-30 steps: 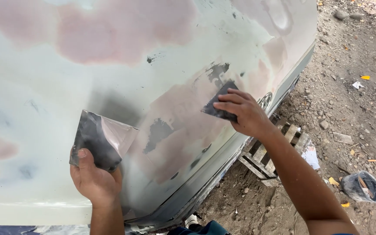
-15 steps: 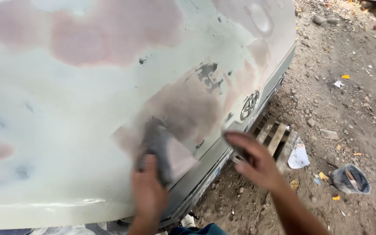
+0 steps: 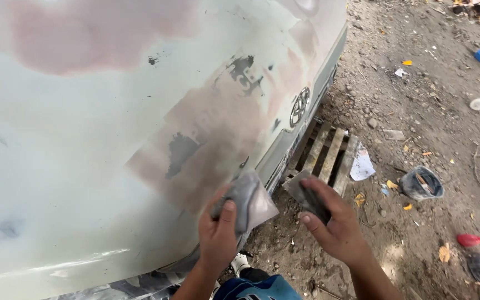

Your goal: The person sands the front hood of a white Toyota using two sanding blocks. They move across different areas of the hood, smoothing the surface in preparation for further bodywork or painting.

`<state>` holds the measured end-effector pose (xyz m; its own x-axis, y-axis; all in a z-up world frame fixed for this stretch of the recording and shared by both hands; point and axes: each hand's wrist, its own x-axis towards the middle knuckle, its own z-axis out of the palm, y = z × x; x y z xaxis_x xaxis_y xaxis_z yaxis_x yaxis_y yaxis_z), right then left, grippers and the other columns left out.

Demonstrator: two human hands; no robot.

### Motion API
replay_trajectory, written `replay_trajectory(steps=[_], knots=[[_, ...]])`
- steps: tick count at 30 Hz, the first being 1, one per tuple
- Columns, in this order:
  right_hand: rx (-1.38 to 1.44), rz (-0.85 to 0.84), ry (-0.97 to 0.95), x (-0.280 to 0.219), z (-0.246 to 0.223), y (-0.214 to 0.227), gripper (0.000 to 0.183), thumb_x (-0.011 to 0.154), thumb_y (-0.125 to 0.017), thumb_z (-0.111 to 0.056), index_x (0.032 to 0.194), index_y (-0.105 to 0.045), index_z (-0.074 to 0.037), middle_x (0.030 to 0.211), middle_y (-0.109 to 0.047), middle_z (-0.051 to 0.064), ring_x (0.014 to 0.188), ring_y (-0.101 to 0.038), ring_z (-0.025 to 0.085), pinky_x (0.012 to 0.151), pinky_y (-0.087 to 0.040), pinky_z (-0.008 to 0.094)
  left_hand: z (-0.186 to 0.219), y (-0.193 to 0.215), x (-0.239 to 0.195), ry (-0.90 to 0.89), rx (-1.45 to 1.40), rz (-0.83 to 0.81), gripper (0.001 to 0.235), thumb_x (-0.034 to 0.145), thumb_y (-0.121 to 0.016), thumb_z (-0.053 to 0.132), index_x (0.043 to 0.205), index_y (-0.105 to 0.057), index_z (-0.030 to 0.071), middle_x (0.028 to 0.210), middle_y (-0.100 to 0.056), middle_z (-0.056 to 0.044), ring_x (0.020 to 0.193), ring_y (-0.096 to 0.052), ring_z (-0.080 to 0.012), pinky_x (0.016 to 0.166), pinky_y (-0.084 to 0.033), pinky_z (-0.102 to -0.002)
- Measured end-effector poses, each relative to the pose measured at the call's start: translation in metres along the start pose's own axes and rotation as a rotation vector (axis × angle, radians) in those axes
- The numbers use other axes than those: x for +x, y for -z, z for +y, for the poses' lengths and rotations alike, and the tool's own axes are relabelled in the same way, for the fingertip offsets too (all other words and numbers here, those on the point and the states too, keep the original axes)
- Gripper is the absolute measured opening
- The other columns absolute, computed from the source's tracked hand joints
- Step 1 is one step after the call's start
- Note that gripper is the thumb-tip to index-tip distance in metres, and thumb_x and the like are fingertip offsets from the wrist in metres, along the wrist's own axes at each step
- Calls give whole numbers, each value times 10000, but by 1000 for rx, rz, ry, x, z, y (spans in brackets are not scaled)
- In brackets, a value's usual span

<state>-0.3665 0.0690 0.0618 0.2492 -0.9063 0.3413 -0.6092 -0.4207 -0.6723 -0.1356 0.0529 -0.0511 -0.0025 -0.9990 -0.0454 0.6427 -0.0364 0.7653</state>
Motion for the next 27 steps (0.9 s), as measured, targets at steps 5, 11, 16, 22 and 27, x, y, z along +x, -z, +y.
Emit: replay_trajectory(steps=[5,11,16,22,27], knots=[[-183,126,189,-14,-25,-21,500,928,-709,-305,1371,-606,-96,1450,-583,197,1382,-560,368,1168,-447,502,30,-28,-18,-455,584,-242,350,1070,-558,94,1396,-615,-21,1177,-692,-231,997,-698,-285,862,-549,-346],[-367,-76,224,-31,-39,-39,452,813,-788,-298,1242,-716,-177,1379,-597,159,1401,-478,441,1109,-427,562,50,-31,-21,-594,691,-317,348,1024,-544,43,1356,-613,-37,1187,-707,-221,1020,-722,-310,876,-576,-339],[-413,-170,241,-42,-30,-43,448,790,-820,-314,1213,-738,-190,1338,-596,170,1372,-452,449,1015,-398,593,54,-27,-22,-711,708,-280,343,1035,-519,51,1356,-591,-45,1245,-696,-220,1097,-724,-313,935,-576,-346],[112,4,397,-30,-22,-33,442,903,-724,-295,1327,-695,-176,1498,-583,118,1464,-504,385,1332,-306,629,-3,-31,-7,95,-2,-92,348,1040,-540,120,1337,-611,-48,1156,-735,-164,994,-702,-243,877,-579,-370],[564,-62,189,-20,11,-27,420,996,-698,-296,1395,-670,-165,1544,-516,204,1528,-435,416,1250,-389,555,5,-41,7,273,-431,15,354,1007,-559,140,1315,-611,-26,1150,-726,-136,991,-710,-225,875,-588,-377]])
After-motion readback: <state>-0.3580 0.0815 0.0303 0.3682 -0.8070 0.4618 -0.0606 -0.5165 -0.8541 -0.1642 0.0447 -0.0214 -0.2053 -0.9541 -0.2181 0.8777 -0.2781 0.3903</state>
